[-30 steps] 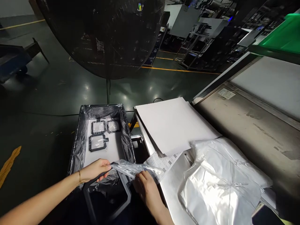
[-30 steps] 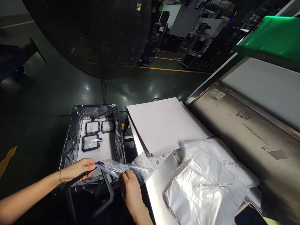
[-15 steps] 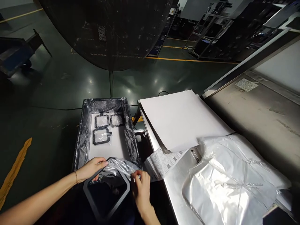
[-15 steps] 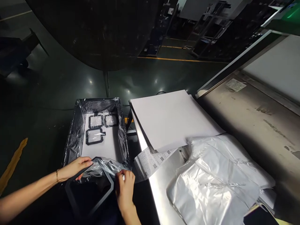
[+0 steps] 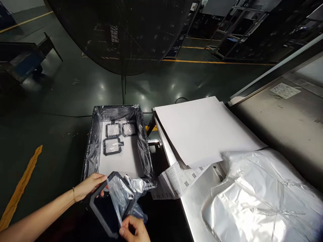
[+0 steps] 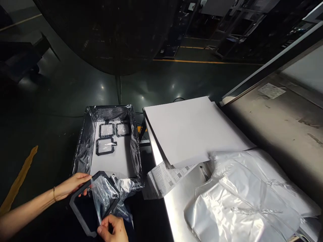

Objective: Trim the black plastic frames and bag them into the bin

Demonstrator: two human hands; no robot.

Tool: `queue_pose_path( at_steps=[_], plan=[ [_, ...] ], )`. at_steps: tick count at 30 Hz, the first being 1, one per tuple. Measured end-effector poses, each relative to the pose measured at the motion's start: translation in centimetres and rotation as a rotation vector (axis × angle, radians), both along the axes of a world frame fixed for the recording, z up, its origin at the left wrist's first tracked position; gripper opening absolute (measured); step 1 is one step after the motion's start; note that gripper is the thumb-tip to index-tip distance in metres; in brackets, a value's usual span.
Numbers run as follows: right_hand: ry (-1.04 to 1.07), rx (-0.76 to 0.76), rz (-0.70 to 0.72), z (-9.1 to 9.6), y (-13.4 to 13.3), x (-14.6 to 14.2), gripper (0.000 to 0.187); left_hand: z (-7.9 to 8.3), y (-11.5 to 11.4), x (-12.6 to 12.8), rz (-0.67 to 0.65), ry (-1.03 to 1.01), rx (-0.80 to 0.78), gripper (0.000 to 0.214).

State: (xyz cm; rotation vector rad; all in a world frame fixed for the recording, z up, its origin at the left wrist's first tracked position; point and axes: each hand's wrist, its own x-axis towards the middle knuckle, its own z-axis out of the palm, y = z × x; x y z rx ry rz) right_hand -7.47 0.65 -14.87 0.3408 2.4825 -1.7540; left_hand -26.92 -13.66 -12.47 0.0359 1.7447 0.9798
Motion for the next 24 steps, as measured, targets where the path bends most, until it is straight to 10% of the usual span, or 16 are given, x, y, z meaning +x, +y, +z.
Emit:
queue_pose_path(
  at_steps=[8, 18, 24],
  plan=[
    [-0.201, -0.051, -0.106, 1.5, 5.6, -7.4, 0.024, 0.0, -0.4, -2.9, -0.167, 0.208, -0.251, 0.027],
    [-0.074, 0.122, -0.079, 7.2, 9.8, -11.9, 0.021, 7.5, 2.1, -6.3, -0.267, 0.47, -0.203, 0.034],
    [0.032, 0.231, -0.024, 6.7, 10.9, -14.0, 0.019, 8.5, 2.5, -6.7, -0.189, 0.595, -0.212, 0.033]
  ],
)
